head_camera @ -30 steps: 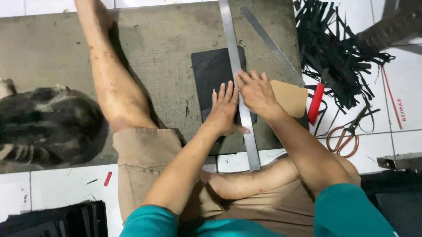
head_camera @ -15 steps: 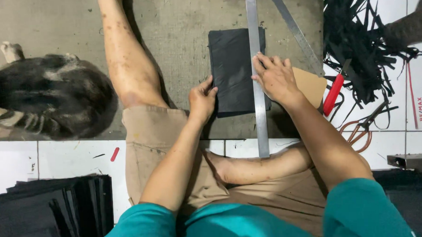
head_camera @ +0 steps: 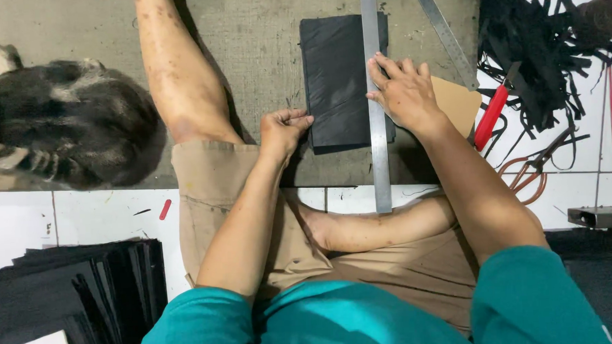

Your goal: Measuring and cutting leather pieces using a ruler and a utility knife

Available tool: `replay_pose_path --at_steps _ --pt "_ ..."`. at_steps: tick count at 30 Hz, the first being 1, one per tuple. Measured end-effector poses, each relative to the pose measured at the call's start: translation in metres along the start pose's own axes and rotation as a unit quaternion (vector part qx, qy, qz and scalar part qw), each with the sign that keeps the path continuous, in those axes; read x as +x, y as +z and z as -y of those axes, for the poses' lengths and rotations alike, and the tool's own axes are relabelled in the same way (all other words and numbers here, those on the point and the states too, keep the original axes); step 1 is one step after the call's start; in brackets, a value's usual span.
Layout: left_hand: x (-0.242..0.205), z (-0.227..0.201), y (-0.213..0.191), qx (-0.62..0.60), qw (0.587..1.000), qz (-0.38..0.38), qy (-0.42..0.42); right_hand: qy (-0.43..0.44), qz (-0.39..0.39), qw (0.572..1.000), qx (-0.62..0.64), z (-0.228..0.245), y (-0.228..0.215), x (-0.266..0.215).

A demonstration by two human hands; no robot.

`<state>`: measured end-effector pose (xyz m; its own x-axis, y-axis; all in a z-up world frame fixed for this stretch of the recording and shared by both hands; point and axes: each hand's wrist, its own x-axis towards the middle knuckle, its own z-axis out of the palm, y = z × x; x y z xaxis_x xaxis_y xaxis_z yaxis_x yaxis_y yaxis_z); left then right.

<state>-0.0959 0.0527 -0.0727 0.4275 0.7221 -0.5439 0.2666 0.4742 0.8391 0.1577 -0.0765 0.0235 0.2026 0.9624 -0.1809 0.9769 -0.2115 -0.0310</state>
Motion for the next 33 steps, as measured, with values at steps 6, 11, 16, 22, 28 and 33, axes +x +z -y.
replay_pose_path --at_steps 6,11,16,22,28,33 --pt "-0.017 -0.029 0.003 0.194 0.971 -0.023 0.14 -0.034 -0.117 0.992 -0.027 -0.003 0.015 -0.003" --pt "-0.036 -0.109 0.051 0.408 0.838 0.069 0.355 0.011 0.01 1.0 0.001 0.004 -0.008 -0.002" --pt "0.008 -0.135 0.102 0.605 0.691 0.238 0.316 0.025 0.013 1.0 0.012 0.005 -0.007 0.0" --pt "0.011 -0.147 0.125 0.691 0.631 0.25 0.247 0.03 0.018 0.999 0.005 0.001 -0.002 0.002" --pt "0.015 -0.141 0.138 0.724 0.61 0.237 0.216 0.026 0.007 1.0 -0.01 -0.002 0.011 0.001" --pt "0.019 -0.138 0.148 0.766 0.565 0.211 0.222 0.089 -0.021 0.981 0.172 -0.012 -0.014 -0.028"
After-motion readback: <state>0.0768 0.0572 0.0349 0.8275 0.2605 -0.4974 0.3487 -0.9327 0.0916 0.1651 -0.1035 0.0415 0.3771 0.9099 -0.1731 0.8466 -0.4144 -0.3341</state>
